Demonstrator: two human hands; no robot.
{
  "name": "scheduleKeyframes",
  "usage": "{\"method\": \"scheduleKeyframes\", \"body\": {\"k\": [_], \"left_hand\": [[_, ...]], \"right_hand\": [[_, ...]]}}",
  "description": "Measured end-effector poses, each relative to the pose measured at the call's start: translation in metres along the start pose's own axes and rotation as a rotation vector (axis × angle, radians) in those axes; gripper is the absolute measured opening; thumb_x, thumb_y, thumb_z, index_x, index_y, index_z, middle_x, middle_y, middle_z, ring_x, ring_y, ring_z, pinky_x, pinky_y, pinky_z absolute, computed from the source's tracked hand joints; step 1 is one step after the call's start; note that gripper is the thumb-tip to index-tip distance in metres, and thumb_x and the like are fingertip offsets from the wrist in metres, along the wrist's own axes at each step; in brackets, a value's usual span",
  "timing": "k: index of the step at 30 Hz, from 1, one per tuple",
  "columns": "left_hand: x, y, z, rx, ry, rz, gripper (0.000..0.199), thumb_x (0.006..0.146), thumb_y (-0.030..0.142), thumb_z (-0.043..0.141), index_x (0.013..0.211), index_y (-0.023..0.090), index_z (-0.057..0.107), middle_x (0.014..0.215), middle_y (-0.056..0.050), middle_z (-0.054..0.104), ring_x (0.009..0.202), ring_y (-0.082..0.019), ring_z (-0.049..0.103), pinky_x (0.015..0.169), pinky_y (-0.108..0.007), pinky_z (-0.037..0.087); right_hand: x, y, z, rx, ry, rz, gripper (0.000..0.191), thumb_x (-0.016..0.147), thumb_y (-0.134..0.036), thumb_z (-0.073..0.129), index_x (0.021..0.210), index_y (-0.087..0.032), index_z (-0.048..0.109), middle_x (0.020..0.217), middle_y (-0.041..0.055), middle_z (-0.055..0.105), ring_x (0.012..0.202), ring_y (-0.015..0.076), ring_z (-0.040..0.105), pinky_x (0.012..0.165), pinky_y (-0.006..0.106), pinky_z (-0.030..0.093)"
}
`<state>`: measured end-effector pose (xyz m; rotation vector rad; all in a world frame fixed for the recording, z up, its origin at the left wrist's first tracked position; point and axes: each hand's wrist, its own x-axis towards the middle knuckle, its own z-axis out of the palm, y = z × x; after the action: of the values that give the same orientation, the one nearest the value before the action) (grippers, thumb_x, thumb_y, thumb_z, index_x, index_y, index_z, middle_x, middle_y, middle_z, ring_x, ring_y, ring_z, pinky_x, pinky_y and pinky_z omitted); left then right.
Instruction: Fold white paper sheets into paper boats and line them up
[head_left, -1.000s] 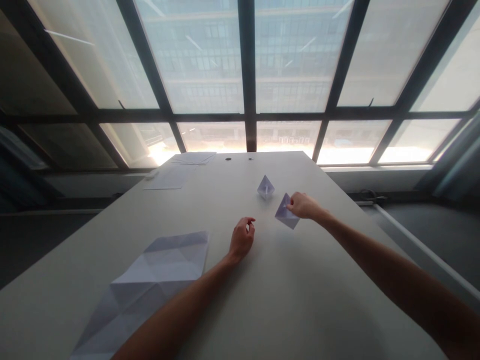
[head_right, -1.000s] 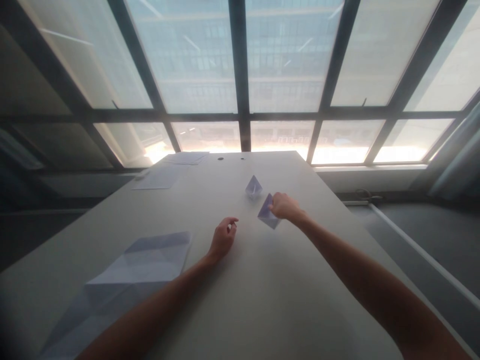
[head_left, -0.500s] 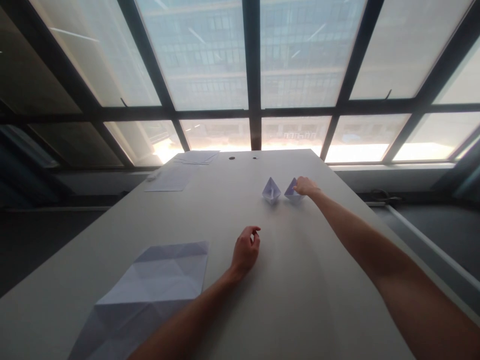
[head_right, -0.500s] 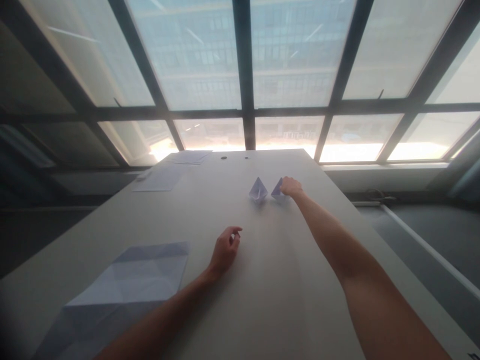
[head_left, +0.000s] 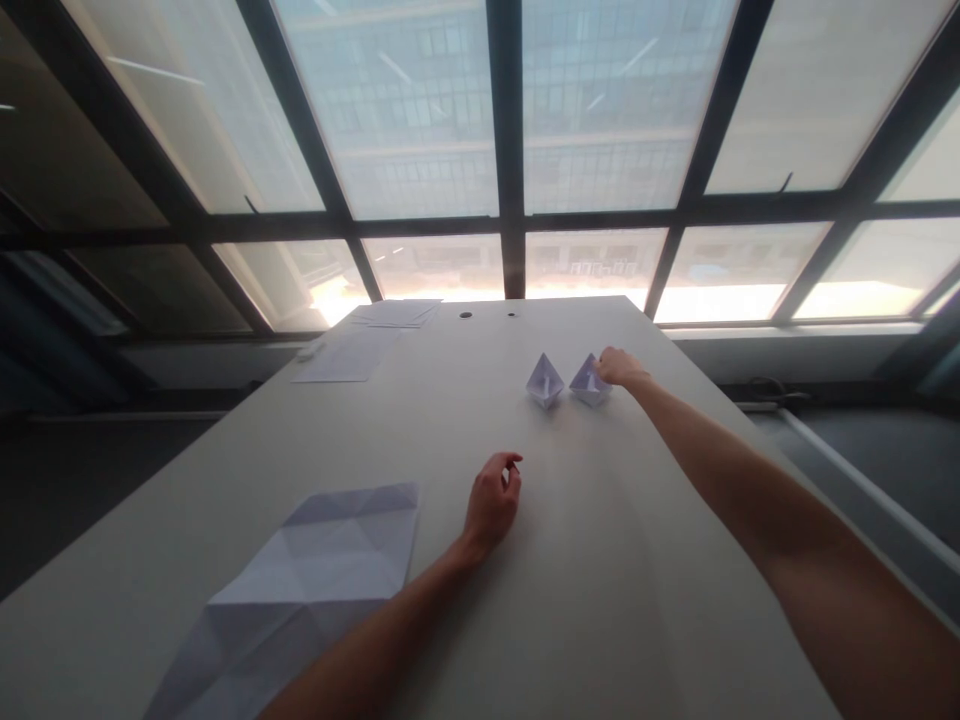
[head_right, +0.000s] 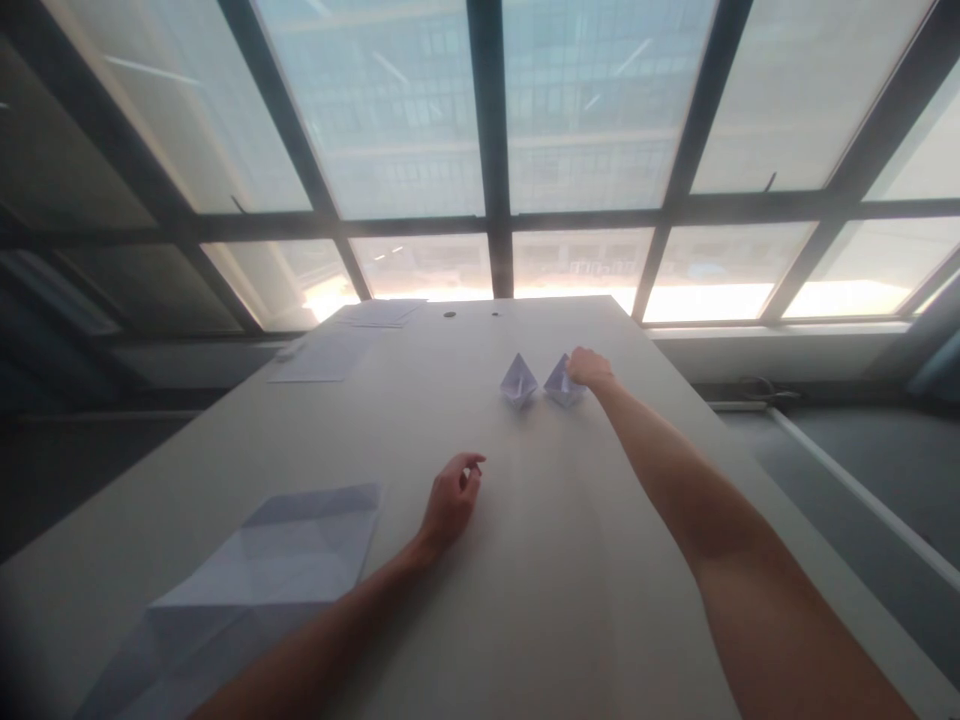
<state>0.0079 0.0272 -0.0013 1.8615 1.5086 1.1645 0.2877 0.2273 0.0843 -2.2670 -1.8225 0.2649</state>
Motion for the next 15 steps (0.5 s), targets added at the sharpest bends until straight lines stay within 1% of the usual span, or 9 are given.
{"method": "scheduleKeyframes", "body": {"k": [3, 6, 9, 12, 14, 15], "left_hand": [[0.001, 0.000, -0.001, -0.009, 0.008, 0.000, 0.025, 0.091, 0.023, 0.046, 0.103, 0.017, 0.067, 0.090, -0.005, 0.068, 0.062, -0.014, 0.055, 0.066, -0.027, 0.045], [0.003, 0.001, -0.002, -0.031, 0.001, -0.009, 0.025, 0.090, 0.024, 0.046, 0.102, 0.017, 0.067, 0.086, -0.004, 0.069, 0.059, -0.013, 0.054, 0.063, -0.025, 0.043], [0.006, 0.007, -0.005, -0.051, -0.020, -0.003, 0.024, 0.089, 0.022, 0.047, 0.098, 0.017, 0.068, 0.081, -0.002, 0.069, 0.058, -0.012, 0.055, 0.060, -0.024, 0.042], [0.014, 0.020, -0.013, -0.052, -0.075, 0.006, 0.024, 0.085, 0.018, 0.046, 0.092, 0.016, 0.069, 0.073, -0.001, 0.069, 0.054, -0.011, 0.053, 0.056, -0.022, 0.040], [0.024, 0.030, -0.022, -0.040, -0.072, 0.020, 0.024, 0.084, 0.017, 0.047, 0.088, 0.016, 0.070, 0.073, -0.001, 0.070, 0.055, -0.011, 0.054, 0.056, -0.022, 0.040], [0.030, 0.035, -0.028, -0.029, -0.073, 0.034, 0.024, 0.083, 0.017, 0.047, 0.087, 0.016, 0.071, 0.072, -0.001, 0.071, 0.056, -0.011, 0.055, 0.057, -0.022, 0.040]], "right_hand": [[-0.010, 0.009, -0.009, 0.019, 0.039, 0.005, 0.033, 0.091, -0.040, 0.056, 0.106, -0.014, 0.070, 0.108, 0.0208, 0.069, 0.104, 0.0312, 0.066, 0.085, 0.040, 0.050], [-0.023, 0.017, -0.018, 0.042, 0.107, -0.002, 0.035, 0.092, -0.040, 0.050, 0.100, -0.014, 0.072, 0.103, 0.0205, 0.071, 0.100, 0.0302, 0.067, 0.081, 0.036, 0.049], [-0.040, 0.021, -0.026, 0.072, 0.175, -0.020, 0.039, 0.095, -0.040, 0.044, 0.093, -0.014, 0.074, 0.097, 0.0198, 0.072, 0.095, 0.0285, 0.067, 0.077, 0.033, 0.047], [-0.060, 0.016, -0.027, 0.206, 0.291, -0.079, 0.039, 0.094, -0.038, 0.044, 0.083, -0.016, 0.074, 0.086, 0.0160, 0.073, 0.085, 0.0250, 0.068, 0.071, 0.029, 0.044], [-0.075, 0.005, -0.020, 0.331, 0.346, -0.139, 0.039, 0.093, -0.037, 0.045, 0.078, -0.016, 0.073, 0.079, 0.0132, 0.073, 0.075, 0.0216, 0.066, 0.066, 0.028, 0.042], [-0.085, -0.003, -0.014, 0.395, 0.347, -0.173, 0.039, 0.092, -0.037, 0.045, 0.074, -0.016, 0.072, 0.074, 0.0114, 0.072, 0.070, 0.0199, 0.065, 0.063, 0.027, 0.040]]}}
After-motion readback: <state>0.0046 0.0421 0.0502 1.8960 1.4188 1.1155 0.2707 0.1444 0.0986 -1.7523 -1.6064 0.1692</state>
